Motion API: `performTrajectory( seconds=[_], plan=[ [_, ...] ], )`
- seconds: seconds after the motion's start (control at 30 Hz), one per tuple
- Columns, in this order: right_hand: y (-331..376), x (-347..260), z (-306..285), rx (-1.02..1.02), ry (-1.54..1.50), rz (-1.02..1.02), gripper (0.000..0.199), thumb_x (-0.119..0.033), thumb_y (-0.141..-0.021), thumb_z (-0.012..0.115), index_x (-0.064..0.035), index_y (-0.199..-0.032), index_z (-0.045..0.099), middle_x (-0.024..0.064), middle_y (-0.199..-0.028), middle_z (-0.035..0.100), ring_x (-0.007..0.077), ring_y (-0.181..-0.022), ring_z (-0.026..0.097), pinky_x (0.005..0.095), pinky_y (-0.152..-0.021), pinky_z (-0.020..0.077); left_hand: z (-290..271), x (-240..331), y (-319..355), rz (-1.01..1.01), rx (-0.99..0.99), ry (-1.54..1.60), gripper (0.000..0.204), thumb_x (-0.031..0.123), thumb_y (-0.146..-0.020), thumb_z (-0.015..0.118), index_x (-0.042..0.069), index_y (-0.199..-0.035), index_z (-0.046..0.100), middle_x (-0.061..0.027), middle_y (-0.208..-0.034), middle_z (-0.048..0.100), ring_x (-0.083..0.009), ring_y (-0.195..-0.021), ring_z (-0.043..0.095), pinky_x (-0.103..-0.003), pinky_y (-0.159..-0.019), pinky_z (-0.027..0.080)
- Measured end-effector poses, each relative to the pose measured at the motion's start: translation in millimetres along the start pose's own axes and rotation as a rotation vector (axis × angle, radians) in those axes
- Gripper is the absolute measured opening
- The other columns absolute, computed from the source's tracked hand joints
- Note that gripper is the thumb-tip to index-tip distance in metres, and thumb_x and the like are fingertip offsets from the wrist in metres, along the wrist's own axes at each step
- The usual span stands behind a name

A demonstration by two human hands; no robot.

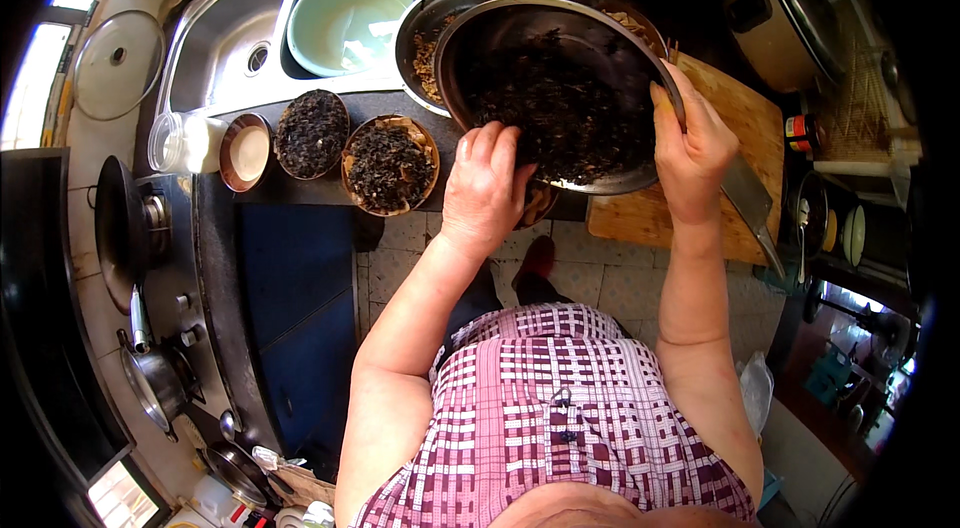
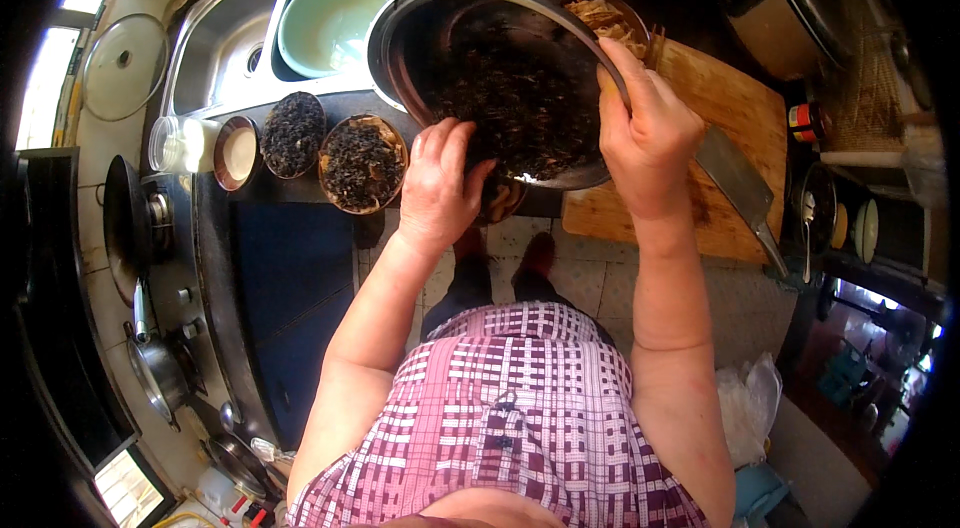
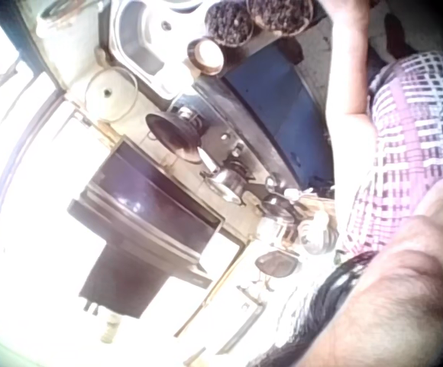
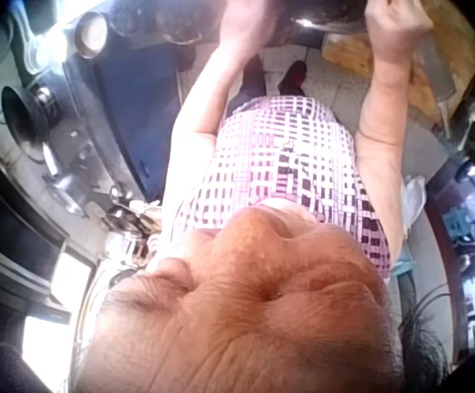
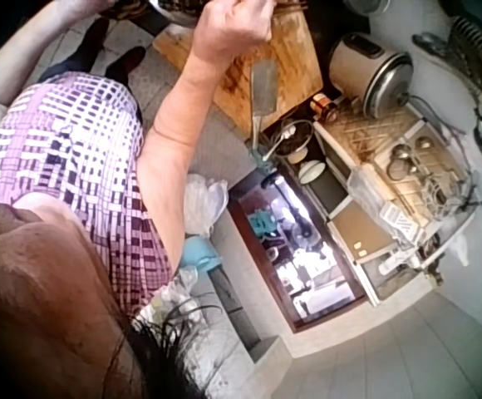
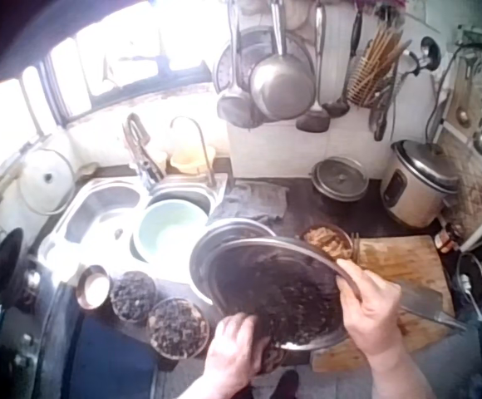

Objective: The person uses chopsticks to arrange thin, light-brown slices on a wooden cutting board. They then transfer dark, shredded material from a large metal bowl into several small bowls using their hands.

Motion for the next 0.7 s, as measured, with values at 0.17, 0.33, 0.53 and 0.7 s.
performTrajectory(
  seconds=[0.17, 0.33, 0.53, 0.7],
  plan=[
    [0.5, 2.4, -2.0, 0.001, -0.009, 0.000, 0.037, 0.008, -0.080, 0.067, -0.0047, -0.114, 0.067, 0.0157, -0.086, 0.069, 0.0238, -0.073, 0.069, 0.0289, -0.066, 0.0526, -3.7, -3.7, 1.7, -0.004, -0.001, 0.055, 0.061, 0.006, -0.071, 0.076, 0.000, -0.126, 0.050, -0.0193, -0.119, 0.051, -0.0391, -0.107, 0.053, -0.042, -0.090, 0.049],
    [0.2, 2.9, -0.8, -0.045, -0.001, 0.028, 0.035, 0.007, -0.081, 0.067, -0.0046, -0.114, 0.068, 0.0151, -0.087, 0.070, 0.0212, -0.074, 0.069, 0.0288, -0.067, 0.0528, -2.7, -14.8, -12.0, -0.107, -0.046, -0.040, 0.071, 0.010, -0.072, 0.077, -0.001, -0.133, 0.044, -0.0225, -0.120, 0.052, -0.0400, -0.105, 0.053, -0.042, -0.089, 0.050],
    [0.1, 9.7, -2.7, -0.003, -0.027, 0.061, 0.033, 0.006, -0.081, 0.068, -0.0051, -0.113, 0.068, 0.0146, -0.089, 0.071, 0.0200, -0.075, 0.070, 0.0274, -0.068, 0.0529, 11.6, -14.1, -6.6, -0.120, -0.136, -0.003, 0.058, 0.011, -0.073, 0.078, 0.000, -0.124, 0.052, -0.0203, -0.116, 0.056, -0.0378, -0.104, 0.055, -0.042, -0.090, 0.049],
    [-0.8, 9.1, -1.8, 0.019, -0.011, 0.046, 0.032, 0.004, -0.082, 0.070, -0.0061, -0.112, 0.069, 0.0146, -0.088, 0.071, 0.0191, -0.074, 0.070, 0.0268, -0.067, 0.0528, 13.1, -7.1, 6.1, -0.057, -0.113, 0.035, 0.048, 0.010, -0.074, 0.075, 0.003, -0.118, 0.056, -0.0166, -0.113, 0.056, -0.0364, -0.102, 0.054, -0.042, -0.088, 0.049]
  ],
)
Point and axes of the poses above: each hand's wrist, its own y-axis away from the middle knuckle, its own z-axis out of the palm, x = y × z, the point moved 10 cm from there along -y, towards the middle knuckle
